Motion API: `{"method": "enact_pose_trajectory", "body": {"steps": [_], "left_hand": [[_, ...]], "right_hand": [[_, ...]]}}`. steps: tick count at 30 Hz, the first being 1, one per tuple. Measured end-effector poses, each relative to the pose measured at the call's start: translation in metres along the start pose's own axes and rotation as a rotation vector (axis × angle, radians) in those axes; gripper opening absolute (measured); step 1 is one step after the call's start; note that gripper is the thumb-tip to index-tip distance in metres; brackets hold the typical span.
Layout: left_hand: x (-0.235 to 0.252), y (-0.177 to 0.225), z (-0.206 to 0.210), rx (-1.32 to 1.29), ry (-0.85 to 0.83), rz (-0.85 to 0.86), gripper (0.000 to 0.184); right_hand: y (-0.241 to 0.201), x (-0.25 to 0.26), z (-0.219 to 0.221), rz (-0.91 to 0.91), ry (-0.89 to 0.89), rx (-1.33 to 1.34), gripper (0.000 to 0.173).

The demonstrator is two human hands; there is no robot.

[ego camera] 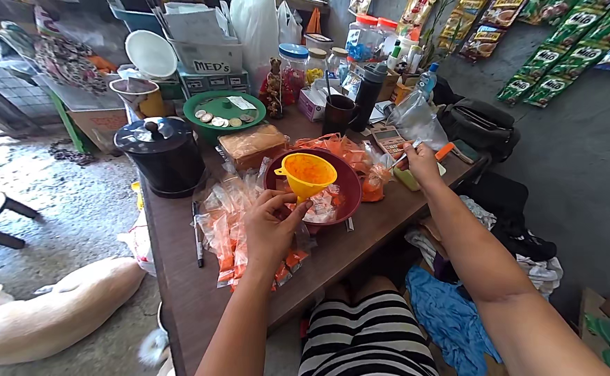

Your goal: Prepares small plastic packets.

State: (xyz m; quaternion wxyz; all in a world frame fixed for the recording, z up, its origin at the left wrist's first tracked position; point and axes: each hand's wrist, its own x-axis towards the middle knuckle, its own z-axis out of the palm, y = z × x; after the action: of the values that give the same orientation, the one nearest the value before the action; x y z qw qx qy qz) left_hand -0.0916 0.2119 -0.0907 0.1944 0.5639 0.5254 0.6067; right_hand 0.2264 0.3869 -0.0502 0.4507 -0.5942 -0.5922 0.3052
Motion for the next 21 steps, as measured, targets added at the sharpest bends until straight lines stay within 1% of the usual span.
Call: {"method": "enact_pose_trajectory", "body": {"steps": [4,9,16,21], "left_hand": [[0.0,-0.001,0.001,0.002,-0.008,0.009,0.015],[-0.001,-0.002,0.001,0.007,-0.008,0.004,0.016],[-0.001,0.001,0.0,-0.023,-0.009,-0.004,0.015],[-0.001,0.001,0.001,-0.026,-0.002,0.005,0.015]], "right_hand": [[-0.002,0.001,-0.013,-0.062,0.025,-0.048,0.032],[-0.007,-0.002,-0.016,-0.111,0.043,-0.048,0.031],[-0.006,-0.006,-0.005,-0.066,-0.012,0.181,0.024],[-0.007,-0.007,0.002,-0.075,-0.002,0.046,0.028]]}}
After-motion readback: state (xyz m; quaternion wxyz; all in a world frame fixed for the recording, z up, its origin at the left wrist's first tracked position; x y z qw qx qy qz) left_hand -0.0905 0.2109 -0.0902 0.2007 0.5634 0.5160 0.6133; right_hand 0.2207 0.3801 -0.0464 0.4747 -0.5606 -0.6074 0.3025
